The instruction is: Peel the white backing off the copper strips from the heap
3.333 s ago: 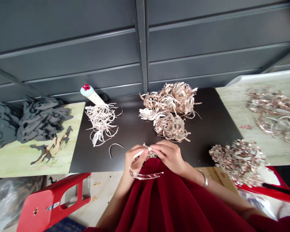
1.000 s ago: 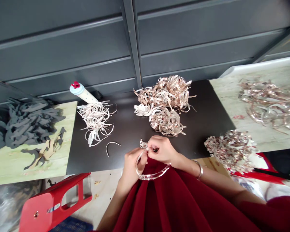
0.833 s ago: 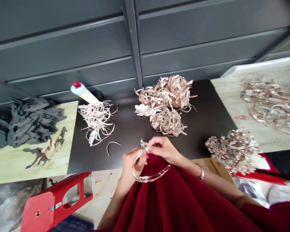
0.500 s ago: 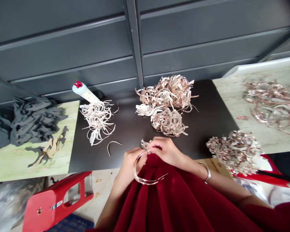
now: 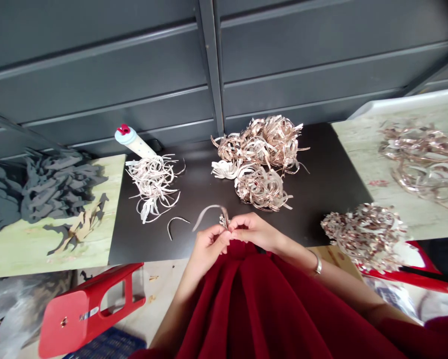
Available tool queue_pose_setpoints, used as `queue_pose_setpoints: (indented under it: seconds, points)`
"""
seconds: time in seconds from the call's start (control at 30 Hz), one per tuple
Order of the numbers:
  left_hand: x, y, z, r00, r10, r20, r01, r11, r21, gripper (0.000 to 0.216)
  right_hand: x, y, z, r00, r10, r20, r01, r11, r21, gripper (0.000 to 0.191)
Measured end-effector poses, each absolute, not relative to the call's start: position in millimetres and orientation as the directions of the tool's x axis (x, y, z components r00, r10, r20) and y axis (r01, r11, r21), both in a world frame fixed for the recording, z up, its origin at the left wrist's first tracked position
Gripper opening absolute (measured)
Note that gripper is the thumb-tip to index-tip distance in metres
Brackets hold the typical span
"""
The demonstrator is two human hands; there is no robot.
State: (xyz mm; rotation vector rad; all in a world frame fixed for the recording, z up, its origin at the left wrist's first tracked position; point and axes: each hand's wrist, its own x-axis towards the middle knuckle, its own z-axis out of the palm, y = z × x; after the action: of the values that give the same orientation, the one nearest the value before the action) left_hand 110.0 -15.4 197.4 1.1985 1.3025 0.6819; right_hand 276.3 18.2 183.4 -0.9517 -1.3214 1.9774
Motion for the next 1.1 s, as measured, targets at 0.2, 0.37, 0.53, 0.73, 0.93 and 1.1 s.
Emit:
queue_pose_setpoints:
  seconds: [0.2, 0.37, 0.53, 0.73, 0.93, 1.1]
  points:
    - [100, -8, 210, 0.335, 0.910, -0.244, 0.473, 0.062, 0.879, 0.028, 274, 17, 187, -0.588, 0.770, -0.247, -0.088, -0.364, -0.927, 0.026]
    - [99, -11, 210, 0.421, 0.875, -0.238, 0.357, 0.082, 0.930, 0.027, 277, 15, 181, -0.670, 0.685, -0.285, -0.194, -0.533, -0.824, 0.029]
    - [103, -18, 204, 0.373, 0.917, -0.145, 0.143, 0.097, 0.985, 0.030, 285, 19, 167, -0.758, 0.619, -0.207, -0.347, -0.650, -0.676, 0.037]
    - [105, -21, 198, 0.186, 0.982, 0.035, 0.404, -0.109, 0.908, 0.025, 295, 23, 167, -0.665, 0.714, -0.218, -0.223, -0.468, -0.855, 0.033]
    - [111, -19, 200, 0.214, 0.968, 0.132, 0.512, -0.226, 0.828, 0.021, 287, 17, 171, -0.600, 0.783, -0.164, -0.317, -0.421, -0.850, 0.061]
    - [111, -20, 202, 0.228, 0.963, 0.141, 0.582, -0.251, 0.773, 0.018, 278, 16, 181, -0.457, 0.888, -0.052, 0.098, -0.008, -0.995, 0.039]
